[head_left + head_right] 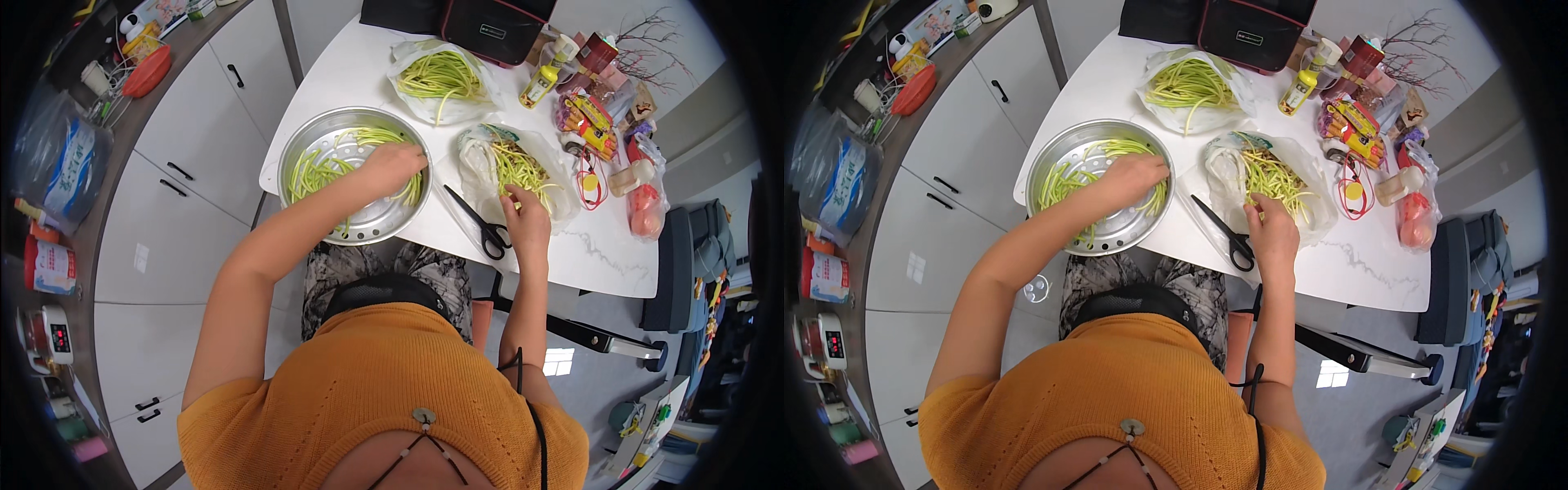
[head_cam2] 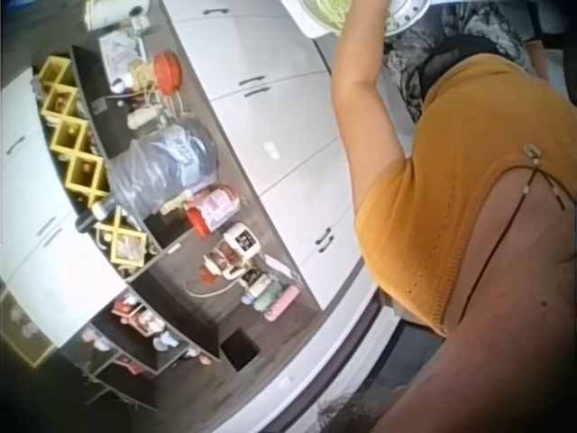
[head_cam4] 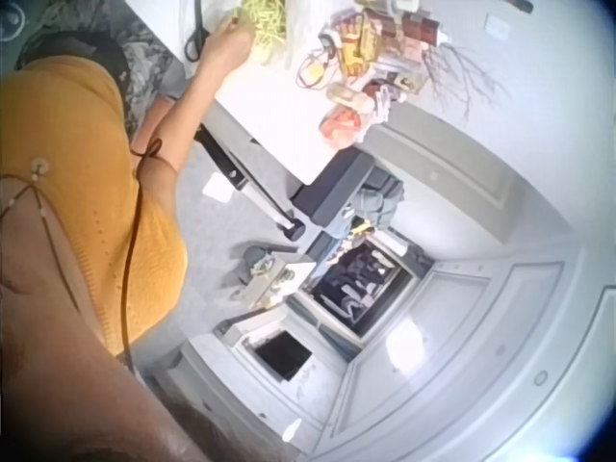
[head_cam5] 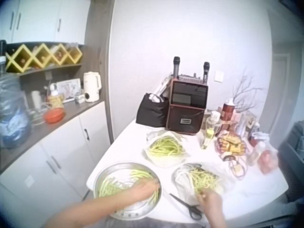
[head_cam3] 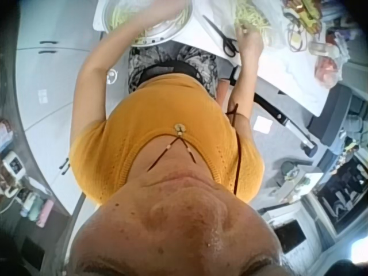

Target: The person peels long green vegetables by hand, removing thin strips from the stalks and placing the prepared pieces into a metal basin.

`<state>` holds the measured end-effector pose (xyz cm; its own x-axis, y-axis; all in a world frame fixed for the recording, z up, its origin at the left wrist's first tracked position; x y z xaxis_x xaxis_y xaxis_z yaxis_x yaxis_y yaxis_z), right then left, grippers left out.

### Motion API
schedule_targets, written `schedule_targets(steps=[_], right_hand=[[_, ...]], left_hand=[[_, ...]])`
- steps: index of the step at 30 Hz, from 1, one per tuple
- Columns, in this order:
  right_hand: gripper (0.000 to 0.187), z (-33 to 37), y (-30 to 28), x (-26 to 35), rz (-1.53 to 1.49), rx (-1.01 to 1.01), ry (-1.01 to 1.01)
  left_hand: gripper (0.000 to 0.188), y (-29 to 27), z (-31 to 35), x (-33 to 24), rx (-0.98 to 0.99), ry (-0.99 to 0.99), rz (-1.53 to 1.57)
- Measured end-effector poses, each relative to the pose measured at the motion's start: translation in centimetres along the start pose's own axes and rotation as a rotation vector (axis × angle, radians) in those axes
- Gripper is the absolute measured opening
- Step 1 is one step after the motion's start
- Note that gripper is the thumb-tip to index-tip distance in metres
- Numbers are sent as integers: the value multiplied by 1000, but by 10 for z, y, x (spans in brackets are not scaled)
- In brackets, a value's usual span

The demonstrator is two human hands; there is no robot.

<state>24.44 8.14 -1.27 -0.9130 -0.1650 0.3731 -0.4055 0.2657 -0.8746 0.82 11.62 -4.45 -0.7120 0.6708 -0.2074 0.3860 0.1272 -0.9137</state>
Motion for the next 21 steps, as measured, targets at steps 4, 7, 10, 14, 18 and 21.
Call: schedule_targets(steps=[4, 7, 10, 14, 18, 21], right_hand=[[23, 3, -2, 3, -18, 21, 5], [23, 4, -2, 2, -48, 19, 9], [22, 4, 1, 1, -98, 22, 2], [23, 5, -1, 5, -146, 53, 18], [22, 6, 0, 6, -219, 34, 3], [21, 4, 2, 10, -308, 35, -34]], left_hand=[[13, 10, -2, 0, -6, 61, -28], [15, 11, 1, 3, -33, 57, -10], [17, 12, 4, 4, -34, 80, -6], [14, -6, 8, 13, -88, -25, 37], [9, -53, 11, 25, -269, -366, 325], [9, -75, 27, 34, -547, -463, 891]])
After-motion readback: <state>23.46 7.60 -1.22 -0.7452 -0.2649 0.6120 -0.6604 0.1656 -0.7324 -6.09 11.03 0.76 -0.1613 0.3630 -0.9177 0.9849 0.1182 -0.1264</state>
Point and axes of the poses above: each hand's wrist, its own z-axis away from the middle knuckle, its own y-axis out of the palm, x = y × z, the point moved 5 cm from there along -z, towards the middle knuckle, and after that the axes turned 7 degrees about z, right-handed, at the moved point
